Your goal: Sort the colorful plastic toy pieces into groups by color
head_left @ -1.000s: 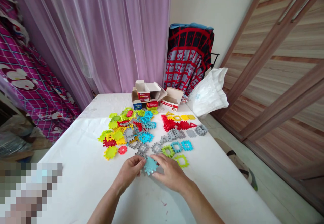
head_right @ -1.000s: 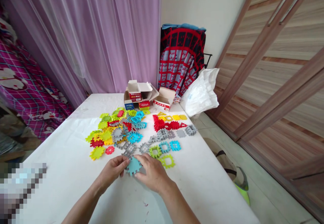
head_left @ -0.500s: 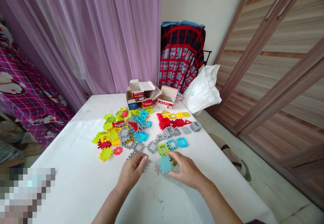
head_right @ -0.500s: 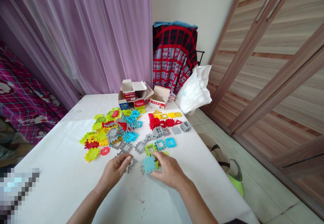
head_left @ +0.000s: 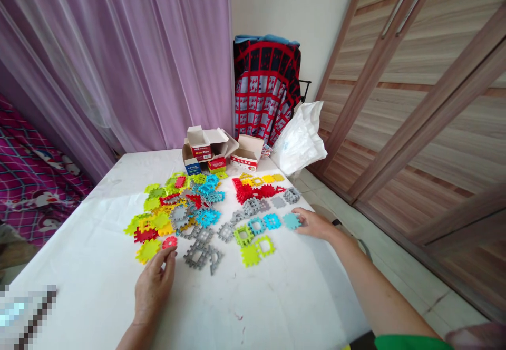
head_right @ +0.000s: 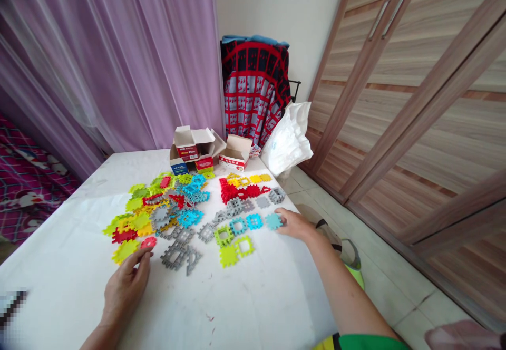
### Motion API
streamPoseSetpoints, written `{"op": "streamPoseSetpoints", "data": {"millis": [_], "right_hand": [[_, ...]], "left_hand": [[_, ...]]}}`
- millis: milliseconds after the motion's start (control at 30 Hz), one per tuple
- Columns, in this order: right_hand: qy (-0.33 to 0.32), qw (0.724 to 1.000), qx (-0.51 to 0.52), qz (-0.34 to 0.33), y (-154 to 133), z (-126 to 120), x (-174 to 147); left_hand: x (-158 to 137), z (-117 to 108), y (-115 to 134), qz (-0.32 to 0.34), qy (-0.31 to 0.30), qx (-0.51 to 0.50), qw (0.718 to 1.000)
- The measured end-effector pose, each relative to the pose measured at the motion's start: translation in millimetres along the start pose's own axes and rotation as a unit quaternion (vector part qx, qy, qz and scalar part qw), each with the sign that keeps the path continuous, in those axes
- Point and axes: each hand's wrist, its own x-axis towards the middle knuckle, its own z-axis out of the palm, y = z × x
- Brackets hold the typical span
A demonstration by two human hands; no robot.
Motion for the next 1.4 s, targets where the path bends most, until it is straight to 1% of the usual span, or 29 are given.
{"op": "streamPoseSetpoints", "data": {"millis": [67, 200, 333, 467, 533, 600, 700, 767, 800, 900, 967, 1000, 1100, 1167, 1267, 1400], "right_hand": [[-0.014, 1.0, -0.004, -0.01, -2, 0, 8], [-0.025, 0.999, -0.032, 0.004, -3, -2, 17], [-0.036, 0.998, -0.041, -0.004, 0, -2, 23], [-0.029, 0.998, -0.047, -0.007, 6, 3, 27], [-0.022, 0.999, -0.029, 0.001, 12, 7, 28], [-0.012, 1.0, 0.02, 0.013, 19, 10, 27], [0.022, 0.989, 0.139, 0.036, 26, 17, 21], [0.068, 0.976, 0.2, 0.049, 27, 23, 14], [0.1, 0.97, 0.215, 0.054, 26, 27, 11], [0.229, 0.949, 0.203, 0.076, 23, 39, 2], [0.296, 0.935, 0.172, 0.088, 21, 46, -1], [0.312, 0.933, 0.156, 0.091, 21, 49, -2], [0.31, 0.939, 0.115, 0.096, 18, 52, -3], [0.305, 0.942, 0.098, 0.099, 16, 52, -3], [0.303, 0.944, 0.085, 0.099, 12, 50, -4], [0.306, 0.945, 0.074, 0.084, 9, 50, -5]], "left_hand": [[1, 0, 0, -0.012, -0.003, -0.005, 1.0], [1, 1, -2, -0.033, -0.011, -0.017, 0.999], [1, 2, -5, -0.031, -0.01, -0.026, 0.999], [0, 4, -7, -0.027, -0.004, -0.044, 0.999], [-1, 5, -8, -0.024, -0.003, -0.05, 0.998], [-1, 7, -9, -0.022, -0.008, -0.045, 0.999], [1, 9, -8, -0.018, -0.004, -0.028, 0.999], [6, 8, -5, -0.002, 0.007, -0.001, 1.0], [11, 7, -3, 0.015, 0.016, 0.02, 1.0], [29, 3, 7, 0.085, 0.035, 0.103, 0.99], [43, 1, 14, 0.115, 0.017, 0.156, 0.981], [49, 1, 17, 0.123, -0.001, 0.179, 0.976], [64, 1, 21, 0.129, -0.058, 0.223, 0.964], [71, 1, 23, 0.135, -0.082, 0.237, 0.959], [75, 0, 24, 0.15, -0.092, 0.254, 0.951], [75, -5, 26, 0.186, -0.084, 0.26, 0.944]]}}
